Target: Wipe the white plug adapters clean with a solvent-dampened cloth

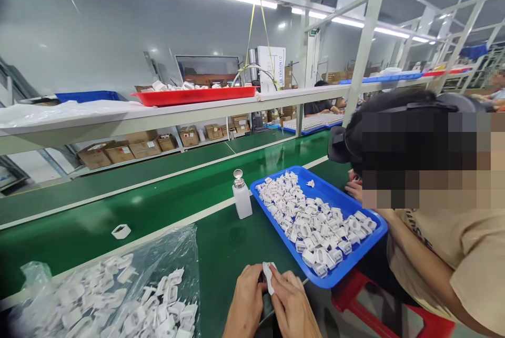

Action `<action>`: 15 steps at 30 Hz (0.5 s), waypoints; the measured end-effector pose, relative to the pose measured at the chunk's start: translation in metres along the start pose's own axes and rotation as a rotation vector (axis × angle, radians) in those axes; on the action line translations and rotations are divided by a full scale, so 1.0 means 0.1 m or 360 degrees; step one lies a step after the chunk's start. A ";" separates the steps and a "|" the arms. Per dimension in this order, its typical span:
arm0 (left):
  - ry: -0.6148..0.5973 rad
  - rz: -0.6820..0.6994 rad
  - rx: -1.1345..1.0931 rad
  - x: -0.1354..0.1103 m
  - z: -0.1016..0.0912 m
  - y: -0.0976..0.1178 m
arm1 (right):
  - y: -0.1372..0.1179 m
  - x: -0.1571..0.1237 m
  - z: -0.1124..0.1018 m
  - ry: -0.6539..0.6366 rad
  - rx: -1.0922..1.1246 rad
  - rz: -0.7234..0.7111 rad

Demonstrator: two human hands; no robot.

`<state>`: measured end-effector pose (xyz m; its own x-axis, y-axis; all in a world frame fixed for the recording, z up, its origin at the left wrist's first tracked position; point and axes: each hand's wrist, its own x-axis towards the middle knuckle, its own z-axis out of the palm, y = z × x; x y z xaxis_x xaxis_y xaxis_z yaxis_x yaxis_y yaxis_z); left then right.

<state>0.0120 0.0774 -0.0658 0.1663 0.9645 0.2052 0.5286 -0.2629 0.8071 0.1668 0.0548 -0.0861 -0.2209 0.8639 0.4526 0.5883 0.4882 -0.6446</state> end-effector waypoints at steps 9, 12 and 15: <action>0.0157 -0.0072 -0.0368 -0.09 -0.10 0.17 | 0.05 -0.38 -0.30 0.0470 0.0304 0.0467; 0.0301 -0.0086 -0.0718 -0.28 -0.11 0.33 | -0.01 -0.48 -0.38 0.0749 0.0410 0.0937; 0.0447 -0.0083 -0.1055 -0.45 -0.13 0.49 | -0.35 -0.43 -0.31 0.0850 0.1089 0.1151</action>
<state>0.0198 0.0215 -0.0282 -0.1124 0.9690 0.2199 -0.1012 -0.2313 0.9676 0.1804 -0.0031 -0.0639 0.4560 0.8877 -0.0640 -0.1430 0.0021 -0.9897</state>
